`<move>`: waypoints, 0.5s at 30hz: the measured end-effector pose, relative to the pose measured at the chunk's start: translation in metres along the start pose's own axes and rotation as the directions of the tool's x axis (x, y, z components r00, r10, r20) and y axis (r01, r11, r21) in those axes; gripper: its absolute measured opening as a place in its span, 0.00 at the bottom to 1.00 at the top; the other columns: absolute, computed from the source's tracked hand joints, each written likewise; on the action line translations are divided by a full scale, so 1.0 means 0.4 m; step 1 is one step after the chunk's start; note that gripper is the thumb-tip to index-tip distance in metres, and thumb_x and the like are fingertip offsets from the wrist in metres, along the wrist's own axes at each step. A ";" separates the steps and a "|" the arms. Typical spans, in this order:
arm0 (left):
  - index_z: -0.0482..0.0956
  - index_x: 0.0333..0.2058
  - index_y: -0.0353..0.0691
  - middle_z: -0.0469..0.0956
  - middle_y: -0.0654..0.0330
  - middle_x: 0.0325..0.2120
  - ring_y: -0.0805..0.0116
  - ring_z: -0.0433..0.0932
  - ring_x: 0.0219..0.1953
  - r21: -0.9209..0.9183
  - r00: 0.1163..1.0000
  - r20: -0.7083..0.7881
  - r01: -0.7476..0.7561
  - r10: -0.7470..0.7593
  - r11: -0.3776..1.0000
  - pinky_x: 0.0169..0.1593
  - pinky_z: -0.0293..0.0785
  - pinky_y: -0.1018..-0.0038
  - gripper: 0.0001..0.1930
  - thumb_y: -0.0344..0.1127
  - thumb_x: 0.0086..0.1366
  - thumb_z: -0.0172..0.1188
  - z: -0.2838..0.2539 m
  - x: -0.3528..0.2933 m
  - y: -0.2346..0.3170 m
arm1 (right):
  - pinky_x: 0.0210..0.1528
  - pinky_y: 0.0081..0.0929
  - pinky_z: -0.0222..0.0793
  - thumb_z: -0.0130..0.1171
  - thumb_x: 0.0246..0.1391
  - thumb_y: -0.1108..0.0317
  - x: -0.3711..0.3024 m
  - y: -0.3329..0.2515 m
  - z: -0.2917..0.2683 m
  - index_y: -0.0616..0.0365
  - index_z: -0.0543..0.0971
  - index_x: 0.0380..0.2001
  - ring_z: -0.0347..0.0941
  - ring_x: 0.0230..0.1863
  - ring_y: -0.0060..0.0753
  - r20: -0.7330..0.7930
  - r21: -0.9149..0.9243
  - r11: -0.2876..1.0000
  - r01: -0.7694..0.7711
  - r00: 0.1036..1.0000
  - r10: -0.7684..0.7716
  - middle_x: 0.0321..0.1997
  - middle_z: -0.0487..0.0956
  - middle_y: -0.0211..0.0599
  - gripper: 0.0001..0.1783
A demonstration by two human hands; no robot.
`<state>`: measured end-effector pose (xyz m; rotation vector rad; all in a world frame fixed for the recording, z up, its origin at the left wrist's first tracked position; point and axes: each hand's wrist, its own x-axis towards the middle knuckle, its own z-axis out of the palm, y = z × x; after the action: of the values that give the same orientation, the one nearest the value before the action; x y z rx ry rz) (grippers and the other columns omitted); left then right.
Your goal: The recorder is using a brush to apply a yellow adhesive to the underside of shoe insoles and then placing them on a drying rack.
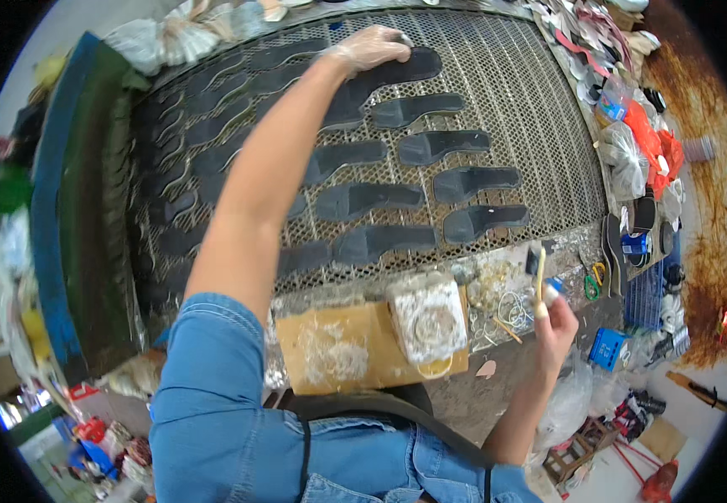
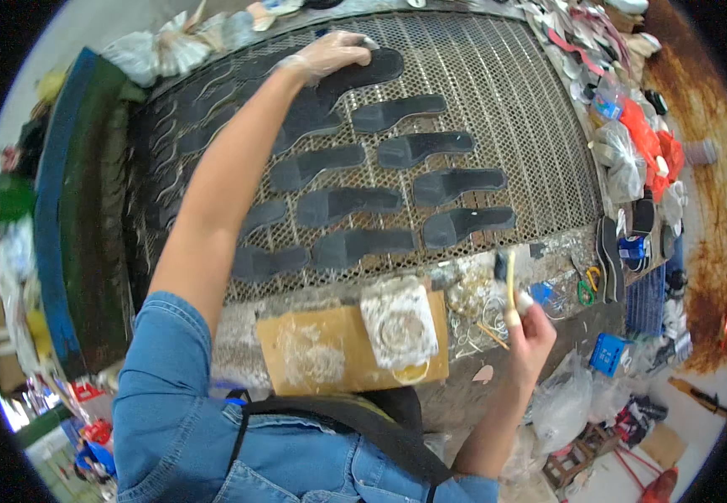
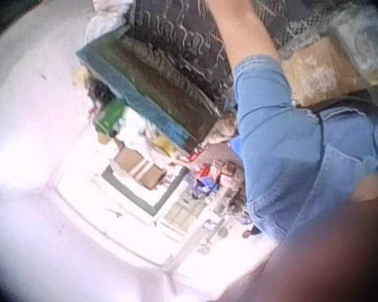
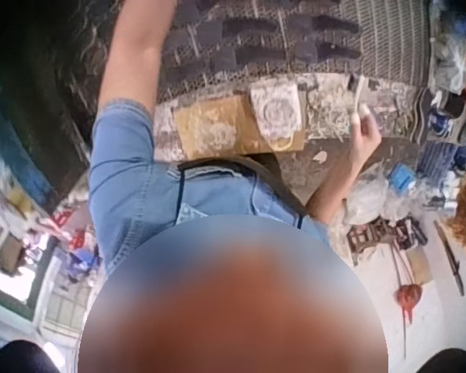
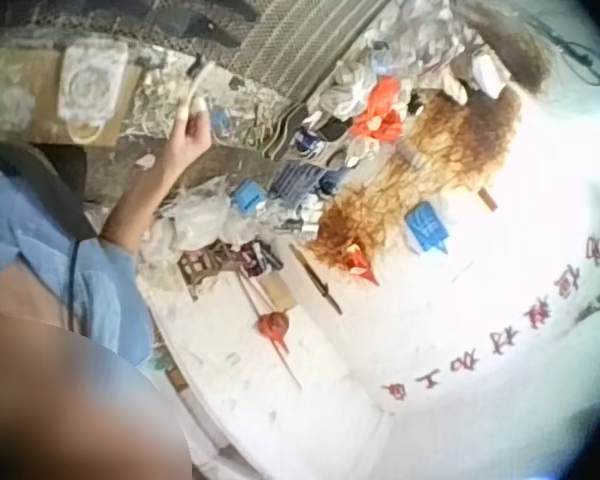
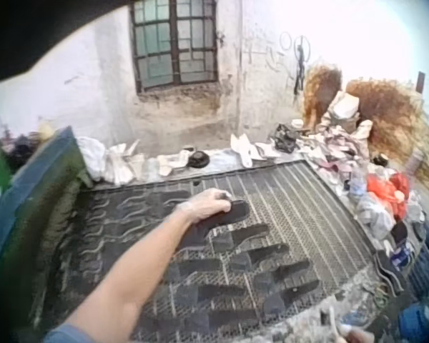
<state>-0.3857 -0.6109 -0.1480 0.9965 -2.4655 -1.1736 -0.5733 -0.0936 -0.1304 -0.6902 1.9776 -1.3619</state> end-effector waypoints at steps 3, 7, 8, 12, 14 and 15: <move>0.80 0.47 0.53 0.78 0.54 0.48 0.51 0.77 0.48 0.329 0.996 -0.043 -0.059 0.078 0.943 0.51 0.72 0.57 0.23 0.55 0.55 0.50 0.105 0.247 0.000 | 0.39 0.15 0.66 0.59 0.55 0.75 -0.018 0.061 -0.018 0.70 0.77 0.48 0.71 0.37 0.15 -0.111 -0.043 0.998 -0.043 0.993 0.038 0.38 0.77 0.26 0.17; 0.78 0.48 0.47 0.79 0.49 0.45 0.49 0.76 0.47 0.341 0.991 -0.125 0.006 0.038 0.940 0.52 0.70 0.56 0.25 0.52 0.57 0.48 0.236 0.406 -0.146 | 0.43 0.16 0.67 0.58 0.55 0.76 -0.004 0.107 0.015 0.69 0.77 0.48 0.72 0.39 0.16 -0.183 -0.092 0.980 -0.177 0.970 0.158 0.39 0.78 0.27 0.17; 0.78 0.49 0.50 0.78 0.53 0.47 0.50 0.76 0.48 0.342 0.996 -0.087 -0.004 0.036 0.940 0.52 0.70 0.55 0.24 0.52 0.58 0.47 0.262 0.431 -0.178 | 0.43 0.16 0.67 0.58 0.55 0.76 -0.008 0.121 0.009 0.69 0.77 0.48 0.72 0.39 0.16 -0.198 -0.105 0.976 -0.192 0.966 0.169 0.39 0.78 0.27 0.17; 0.77 0.51 0.52 0.77 0.54 0.50 0.51 0.75 0.50 0.356 0.999 -0.050 0.021 -0.003 0.934 0.54 0.70 0.55 0.25 0.54 0.59 0.46 0.340 0.490 -0.242 | 0.44 0.18 0.67 0.59 0.54 0.76 -0.007 0.143 0.000 0.68 0.77 0.49 0.73 0.41 0.19 -0.283 -0.130 0.946 -0.298 0.925 0.253 0.40 0.79 0.29 0.18; 0.76 0.53 0.51 0.75 0.53 0.52 0.52 0.74 0.52 0.363 0.999 -0.001 0.036 -0.038 0.931 0.56 0.69 0.56 0.27 0.55 0.59 0.46 0.361 0.492 -0.278 | 0.44 0.18 0.68 0.59 0.54 0.76 -0.008 0.136 0.006 0.68 0.77 0.49 0.73 0.41 0.19 -0.280 -0.152 0.937 -0.314 0.923 0.264 0.40 0.79 0.30 0.18; 0.75 0.54 0.48 0.73 0.52 0.54 0.52 0.72 0.54 0.427 0.996 -0.080 0.001 0.037 0.904 0.58 0.68 0.57 0.28 0.56 0.59 0.47 0.374 0.499 -0.311 | 0.43 0.18 0.67 0.58 0.55 0.76 -0.013 0.143 0.000 0.69 0.77 0.49 0.74 0.41 0.19 -0.283 -0.153 0.935 -0.319 0.921 0.267 0.40 0.79 0.30 0.17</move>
<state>-0.5444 -0.7105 -0.3543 1.0977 -2.7128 -0.5720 -0.5735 -0.0712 -0.1834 -0.2885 2.3366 -1.1279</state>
